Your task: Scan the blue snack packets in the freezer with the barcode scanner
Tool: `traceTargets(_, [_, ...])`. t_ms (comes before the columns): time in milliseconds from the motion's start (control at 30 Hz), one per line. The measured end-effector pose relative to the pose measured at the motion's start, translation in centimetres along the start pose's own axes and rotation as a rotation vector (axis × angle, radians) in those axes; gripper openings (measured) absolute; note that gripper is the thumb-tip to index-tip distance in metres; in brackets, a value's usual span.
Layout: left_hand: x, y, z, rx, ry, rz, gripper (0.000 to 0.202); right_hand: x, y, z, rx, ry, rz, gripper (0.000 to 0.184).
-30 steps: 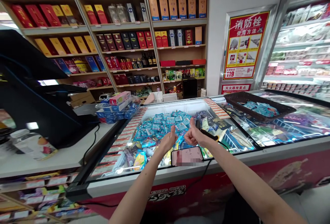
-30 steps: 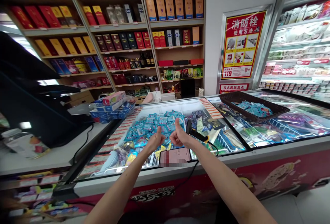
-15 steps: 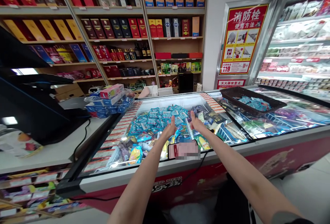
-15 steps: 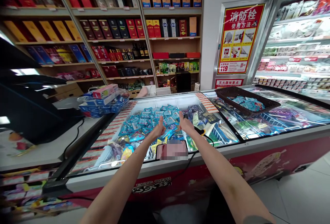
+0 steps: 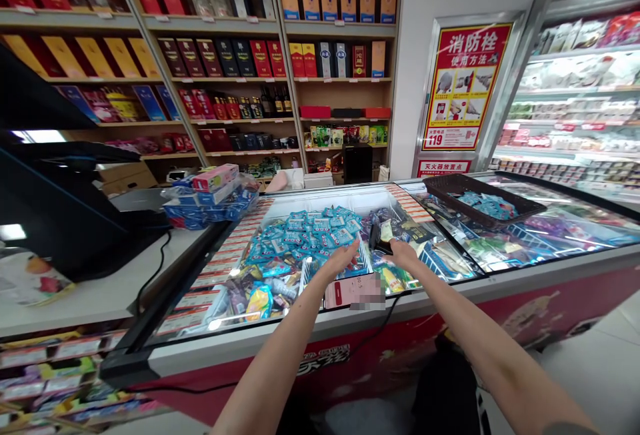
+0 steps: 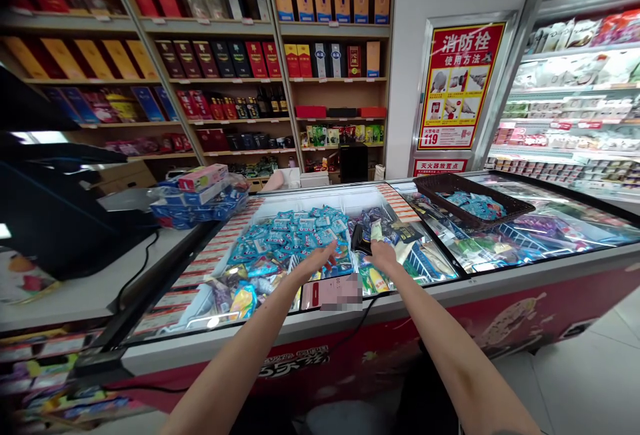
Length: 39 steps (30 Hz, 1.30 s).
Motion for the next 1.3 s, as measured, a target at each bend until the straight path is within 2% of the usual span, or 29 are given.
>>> traceTargets(67, [-0.3, 0.9, 0.3, 0.040, -0.020, 0.025, 0.076, 0.5, -1.0, 0.0, -0.019, -0.001, -0.090, 0.044])
traceTargets(133, [-1.1, 1.9, 0.6, 0.083, -0.011, 0.068, 0.076, 1.7, -2.4, 0.2, -0.077, 0.007, -0.337, 0.048])
traceTargets(233, [-2.7, 3.1, 1.0, 0.196, 0.011, 0.277, 0.077, 4.2, -4.6, 0.6, -0.077, -0.006, -0.711, 0.054])
traceTargets(300, [-3.7, 3.1, 1.1, 0.200, 0.058, 0.356, 0.077, 5.6, -5.7, 0.7, -0.103, 0.023, -0.801, 0.056])
traceTargets(400, [-3.8, 1.8, 0.9, 0.040, 0.103, 0.295, 0.073, 6.3, -5.9, 0.5, -0.229, 0.050, -0.608, 0.052])
traceTargets(467, [-2.9, 0.5, 0.8, -0.075, 0.090, 0.227, 0.071, 5.9, -4.9, 0.4, -0.318, 0.092, -0.392, 0.053])
traceTargets(533, [-1.6, -0.7, 0.6, -0.102, 0.027, 0.222, 0.073, 5.2, -3.1, 0.3, -0.314, 0.122, -0.209, 0.051])
traceTargets(567, [-0.8, -1.2, 0.5, -0.080, -0.037, 0.239, 0.077, 4.8, -2.0, 0.2, -0.286, 0.125, -0.147, 0.051])
traceTargets(633, [0.5, -1.7, 0.3, 0.064, -0.153, 0.325, 0.084, 4.0, 0.0, 0.2, -0.247, 0.116, -0.059, 0.049])
traceTargets(733, [1.1, -2.1, -0.2, 0.232, -0.134, 0.463, 0.085, 3.3, 1.8, 0.5, -0.205, 0.111, 0.003, 0.046])
traceTargets(800, [1.0, -2.4, -0.8, 0.257, -0.087, 0.521, 0.081, 3.3, 1.6, 0.6, -0.245, 0.130, 0.000, 0.052])
traceTargets(900, [0.3, -2.8, -1.6, 0.261, -0.068, 0.569, 0.076, 3.9, -1.0, 0.4, -0.393, 0.155, -0.137, 0.066])
traceTargets(933, [0.0, -3.0, -1.8, 0.273, -0.065, 0.586, 0.074, 4.3, -2.0, 0.2, -0.368, 0.155, -0.262, 0.068])
traceTargets(967, [-0.4, -3.2, -1.9, 0.293, -0.060, 0.610, 0.073, 4.7, -3.0, -0.1, -0.272, 0.150, -0.431, 0.070])
traceTargets(1033, [-1.3, -3.5, -2.0, 0.330, -0.039, 0.682, 0.072, 6.0, -4.7, -0.7, 0.028, 0.094, -0.858, 0.077])
traceTargets(1100, [-2.1, -3.9, -2.1, 0.343, -0.021, 0.765, 0.070, 7.3, -6.0, -1.0, 0.395, 0.016, -1.262, 0.075])
traceTargets(1133, [-2.4, -4.0, -2.2, 0.344, -0.021, 0.793, 0.070, 7.8, -6.5, -1.2, 0.537, -0.019, -1.426, 0.072])
traceTargets(1167, [-2.6, -4.0, -2.3, 0.346, -0.029, 0.806, 0.070, 8.1, -6.7, -1.4, 0.660, -0.041, -1.544, 0.071])
traceTargets(1233, [-2.6, -3.7, -2.5, 0.358, -0.066, 0.795, 0.070, 8.4, -6.2, -2.0, 0.822, -0.022, -1.685, 0.070])
traceTargets(1300, [-2.4, -3.4, -2.9, 0.378, -0.096, 0.781, 0.069, 8.5, -4.9, -2.8, 0.897, 0.051, -1.755, 0.069])
Point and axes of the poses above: each hand's wrist, its own z-axis away from the middle knuckle, its own y-axis out of the palm, x = y × z, the point moved 3 cm from there along -z, towards the middle knuckle, and after that the axes turned 14 degrees about -x, right-handed, at the moved point
